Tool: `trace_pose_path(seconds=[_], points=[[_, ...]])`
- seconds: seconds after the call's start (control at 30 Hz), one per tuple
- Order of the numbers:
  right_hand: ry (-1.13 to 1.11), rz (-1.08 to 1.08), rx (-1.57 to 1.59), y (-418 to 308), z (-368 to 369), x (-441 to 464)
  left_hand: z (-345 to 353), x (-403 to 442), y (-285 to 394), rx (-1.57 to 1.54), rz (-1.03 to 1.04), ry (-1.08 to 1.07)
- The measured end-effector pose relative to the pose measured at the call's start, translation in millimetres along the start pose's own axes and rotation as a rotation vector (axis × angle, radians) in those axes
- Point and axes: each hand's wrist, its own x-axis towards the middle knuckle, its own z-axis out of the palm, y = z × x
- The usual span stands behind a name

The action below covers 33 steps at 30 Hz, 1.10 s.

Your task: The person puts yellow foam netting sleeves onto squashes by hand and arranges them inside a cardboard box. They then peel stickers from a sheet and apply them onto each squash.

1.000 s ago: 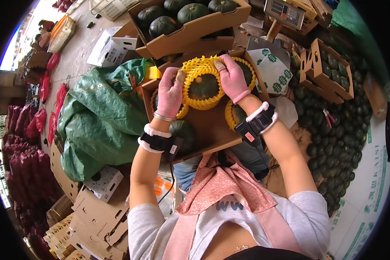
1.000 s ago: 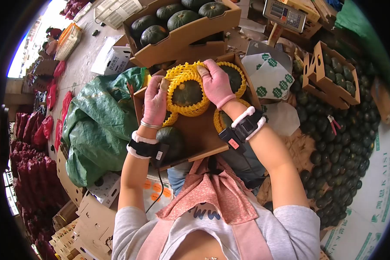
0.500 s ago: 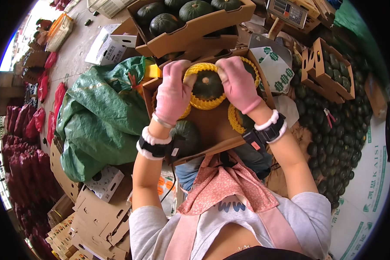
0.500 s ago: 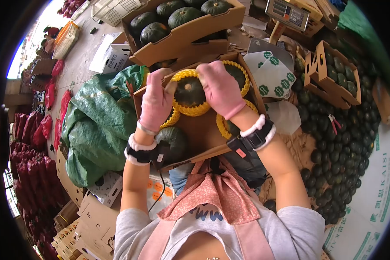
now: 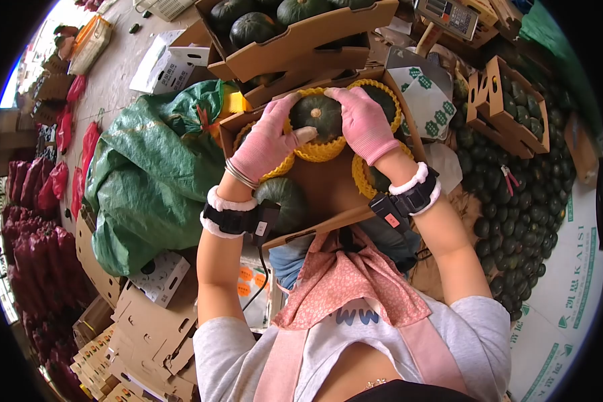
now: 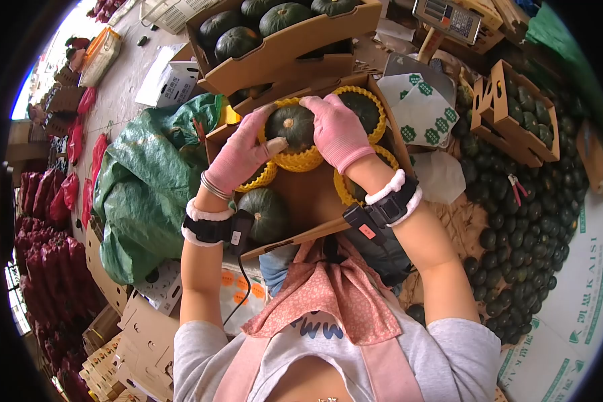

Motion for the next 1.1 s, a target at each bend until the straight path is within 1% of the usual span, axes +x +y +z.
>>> trace_pose_path(seconds=[0.07, 0.17, 0.27, 0.33, 0.37, 0.43, 0.5, 0.53, 0.57, 0.63, 0.67, 0.73, 0.77, 0.8, 0.9, 0.93, 1.0, 1.1], points=[[-0.013, 0.018, -0.007, 0, -1, 2, 0, 0, -7, -0.2, -0.071, -0.058], [0.002, 0.017, 0.014, 4, 2, 4, 2, 0, -9, -0.523, -0.134, -0.083], [0.054, 0.001, 0.065, 7, 4, 0, 0, -2, -9, -0.309, 0.051, -0.11], [0.113, 0.009, 0.139, -8, -6, -5, 2, -14, 4, -0.251, 0.045, -0.071], [0.055, 0.099, 0.122, -23, -23, -18, 2, -22, 13, -0.222, 0.045, -0.051], [-0.077, 0.1, 0.435, -32, -55, -50, -4, -45, 34, -0.164, 0.04, -0.083], [-0.287, 0.252, 0.752, -42, -73, -84, -11, -59, 49, -0.182, -0.038, -0.2], [-0.468, 0.593, 1.027, -54, -83, -89, -13, -59, 46, -0.098, 0.011, -0.246], [-0.516, 0.527, 0.992, -38, -72, -106, -10, -56, 44, -0.068, 0.032, -0.279], [-0.567, 0.562, 0.654, -35, -68, -110, -3, -51, 38, -0.001, 0.082, -0.338], [-0.563, 0.552, 0.543, -35, -68, -108, -1, -49, 35, 0.057, 0.121, -0.353], [-0.553, 0.536, 0.329, -38, -65, -107, 3, -46, 30, 0.045, 0.077, -0.424], [-0.486, 0.537, 0.366, -41, -61, -110, 4, -47, 28, 0.037, 0.051, -0.466], [-0.417, 0.537, 0.401, -42, -57, -114, 5, -49, 28, 0.113, 0.084, -0.445], [-0.321, 0.471, 0.357, -41, -46, -118, 8, -47, 30, 0.169, 0.035, -0.419], [-0.324, 0.436, 0.313, -39, -45, -118, 8, -45, 31, 0.196, 0.04, -0.434], [-0.318, 0.223, 0.099, -37, -47, -117, 7, -42, 36, 0.246, 0.048, -0.467], [-0.677, 0.199, -0.153, -44, -61, -97, 5, -39, 40, 0.288, 0.047, -0.547]])
